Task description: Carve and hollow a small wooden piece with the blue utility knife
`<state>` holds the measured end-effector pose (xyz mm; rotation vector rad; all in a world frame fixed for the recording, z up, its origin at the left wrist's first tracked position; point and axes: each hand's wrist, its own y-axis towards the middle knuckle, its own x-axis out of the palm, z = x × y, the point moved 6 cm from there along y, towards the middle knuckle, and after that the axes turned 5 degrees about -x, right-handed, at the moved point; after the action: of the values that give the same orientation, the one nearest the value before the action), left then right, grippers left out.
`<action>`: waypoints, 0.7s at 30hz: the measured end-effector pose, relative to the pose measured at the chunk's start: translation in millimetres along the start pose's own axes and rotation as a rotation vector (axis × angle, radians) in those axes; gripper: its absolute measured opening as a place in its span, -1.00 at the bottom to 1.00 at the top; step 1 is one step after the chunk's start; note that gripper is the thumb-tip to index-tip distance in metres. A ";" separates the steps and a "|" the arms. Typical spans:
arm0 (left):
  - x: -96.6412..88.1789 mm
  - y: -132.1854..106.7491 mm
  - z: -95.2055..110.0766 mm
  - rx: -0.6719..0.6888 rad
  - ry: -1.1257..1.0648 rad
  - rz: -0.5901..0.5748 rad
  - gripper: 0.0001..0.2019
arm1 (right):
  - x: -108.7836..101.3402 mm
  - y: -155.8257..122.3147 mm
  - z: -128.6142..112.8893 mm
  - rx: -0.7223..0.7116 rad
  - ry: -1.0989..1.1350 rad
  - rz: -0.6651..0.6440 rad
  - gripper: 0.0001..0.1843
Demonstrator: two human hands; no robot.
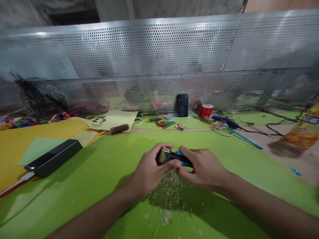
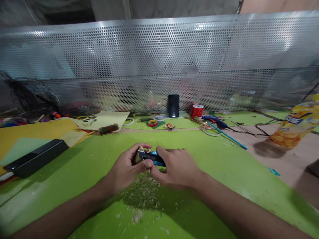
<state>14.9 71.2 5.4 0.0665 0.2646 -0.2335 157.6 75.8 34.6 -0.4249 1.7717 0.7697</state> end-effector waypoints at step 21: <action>-1.6 0.4 2.1 0.026 0.005 0.095 -0.48 | 0.7 -0.8 -1.1 0.028 -0.080 -0.036 -0.75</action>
<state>14.0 71.7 7.9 0.1050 0.2630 -0.1428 157.1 74.6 33.9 -0.4010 1.6935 0.7261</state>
